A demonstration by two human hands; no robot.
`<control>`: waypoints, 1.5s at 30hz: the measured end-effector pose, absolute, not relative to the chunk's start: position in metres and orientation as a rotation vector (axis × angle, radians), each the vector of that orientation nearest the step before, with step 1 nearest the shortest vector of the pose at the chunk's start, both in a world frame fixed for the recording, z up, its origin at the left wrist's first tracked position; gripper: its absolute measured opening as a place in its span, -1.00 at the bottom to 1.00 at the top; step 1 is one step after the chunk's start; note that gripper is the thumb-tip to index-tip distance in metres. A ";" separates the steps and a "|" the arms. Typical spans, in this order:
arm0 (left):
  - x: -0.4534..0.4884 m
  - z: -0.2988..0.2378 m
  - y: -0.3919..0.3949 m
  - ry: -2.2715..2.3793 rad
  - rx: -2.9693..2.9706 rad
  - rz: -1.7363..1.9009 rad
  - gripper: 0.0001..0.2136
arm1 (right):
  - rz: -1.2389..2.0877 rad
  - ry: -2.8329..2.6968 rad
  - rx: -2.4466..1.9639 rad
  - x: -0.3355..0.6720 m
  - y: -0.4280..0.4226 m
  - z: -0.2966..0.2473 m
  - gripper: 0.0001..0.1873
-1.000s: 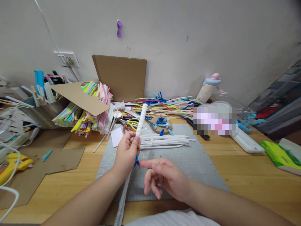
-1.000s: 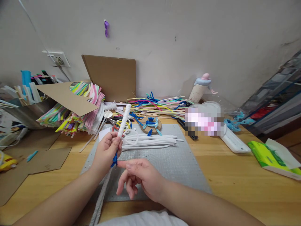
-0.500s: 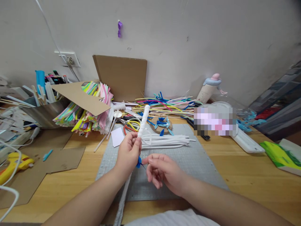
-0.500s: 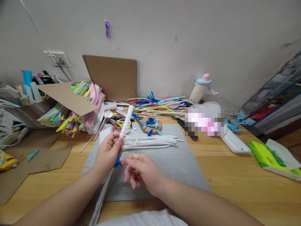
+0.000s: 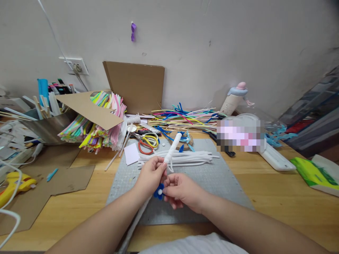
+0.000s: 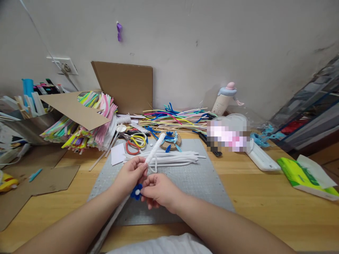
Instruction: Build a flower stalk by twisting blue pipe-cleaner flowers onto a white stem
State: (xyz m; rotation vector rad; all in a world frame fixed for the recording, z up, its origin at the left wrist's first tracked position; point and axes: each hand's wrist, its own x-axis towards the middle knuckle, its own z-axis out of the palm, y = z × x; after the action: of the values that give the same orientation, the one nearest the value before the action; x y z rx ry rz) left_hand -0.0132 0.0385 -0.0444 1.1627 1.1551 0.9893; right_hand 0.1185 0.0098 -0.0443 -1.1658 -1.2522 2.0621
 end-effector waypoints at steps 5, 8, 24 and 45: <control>-0.015 -0.041 0.043 1.123 1.036 0.977 -0.77 | 2.097 -1.068 -0.944 0.135 0.021 -0.024 -0.83; -0.011 -0.041 0.041 1.112 1.019 0.941 -0.73 | 1.939 -0.982 -0.869 0.144 0.032 -0.019 -0.82; -0.004 -0.046 0.034 1.047 1.107 0.903 -0.74 | 1.817 -0.653 -1.071 0.137 0.031 -0.040 -0.75; -0.007 -0.035 0.033 0.935 1.004 0.860 -0.72 | 1.756 -0.415 -0.887 0.145 0.036 -0.030 -0.72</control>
State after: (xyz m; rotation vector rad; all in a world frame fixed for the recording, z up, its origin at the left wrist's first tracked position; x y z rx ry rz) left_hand -0.0065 0.0327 -0.0352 1.0035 0.9349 0.8601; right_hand 0.1448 0.0359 -0.0304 -0.8874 -0.4154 1.7561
